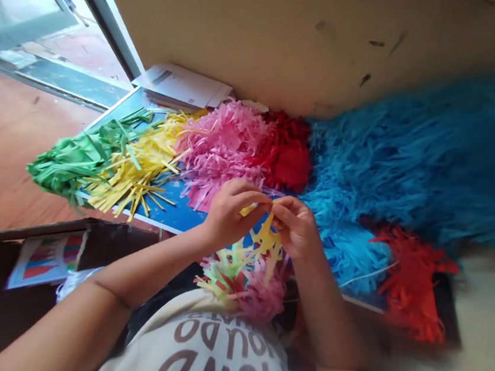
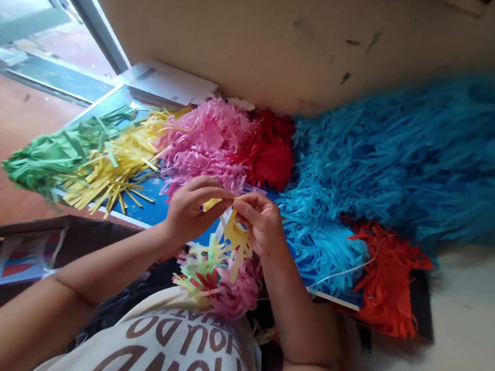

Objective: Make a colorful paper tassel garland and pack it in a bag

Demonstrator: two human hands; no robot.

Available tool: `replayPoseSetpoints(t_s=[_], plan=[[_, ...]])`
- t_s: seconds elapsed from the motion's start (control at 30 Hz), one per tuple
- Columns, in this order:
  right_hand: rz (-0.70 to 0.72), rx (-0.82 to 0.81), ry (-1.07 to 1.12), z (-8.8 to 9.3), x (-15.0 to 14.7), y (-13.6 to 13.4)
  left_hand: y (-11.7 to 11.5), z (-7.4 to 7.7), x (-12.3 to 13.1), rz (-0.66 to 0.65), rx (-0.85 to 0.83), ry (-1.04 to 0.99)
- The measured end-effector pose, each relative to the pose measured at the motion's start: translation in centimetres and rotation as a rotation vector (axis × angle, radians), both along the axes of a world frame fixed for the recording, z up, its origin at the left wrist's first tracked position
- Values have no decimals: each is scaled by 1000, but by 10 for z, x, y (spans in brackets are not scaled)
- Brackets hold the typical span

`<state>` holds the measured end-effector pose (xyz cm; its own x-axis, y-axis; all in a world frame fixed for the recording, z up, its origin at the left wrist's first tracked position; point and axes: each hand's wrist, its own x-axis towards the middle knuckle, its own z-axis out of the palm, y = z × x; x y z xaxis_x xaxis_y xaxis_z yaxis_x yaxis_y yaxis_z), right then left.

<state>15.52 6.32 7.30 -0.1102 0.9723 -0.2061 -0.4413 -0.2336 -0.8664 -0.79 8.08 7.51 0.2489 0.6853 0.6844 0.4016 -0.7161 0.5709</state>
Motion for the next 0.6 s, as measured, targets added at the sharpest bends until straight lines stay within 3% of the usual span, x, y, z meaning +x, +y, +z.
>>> replayPoseSetpoints(t_s=[0.2,0.4,0.5,0.6], plan=[[-139,11,46,-6,-10,-1,-10,-6,2,-81,-232,-157],[-262,33,56,-8,-21,-9,-9,-18,7,-41,-98,-107],[-278,156,-77,-15,-18,-5,-7,-26,9,-2,-149,-87],[-296,279,-318,-35,18,29,-1,-30,5,22,-354,-215]])
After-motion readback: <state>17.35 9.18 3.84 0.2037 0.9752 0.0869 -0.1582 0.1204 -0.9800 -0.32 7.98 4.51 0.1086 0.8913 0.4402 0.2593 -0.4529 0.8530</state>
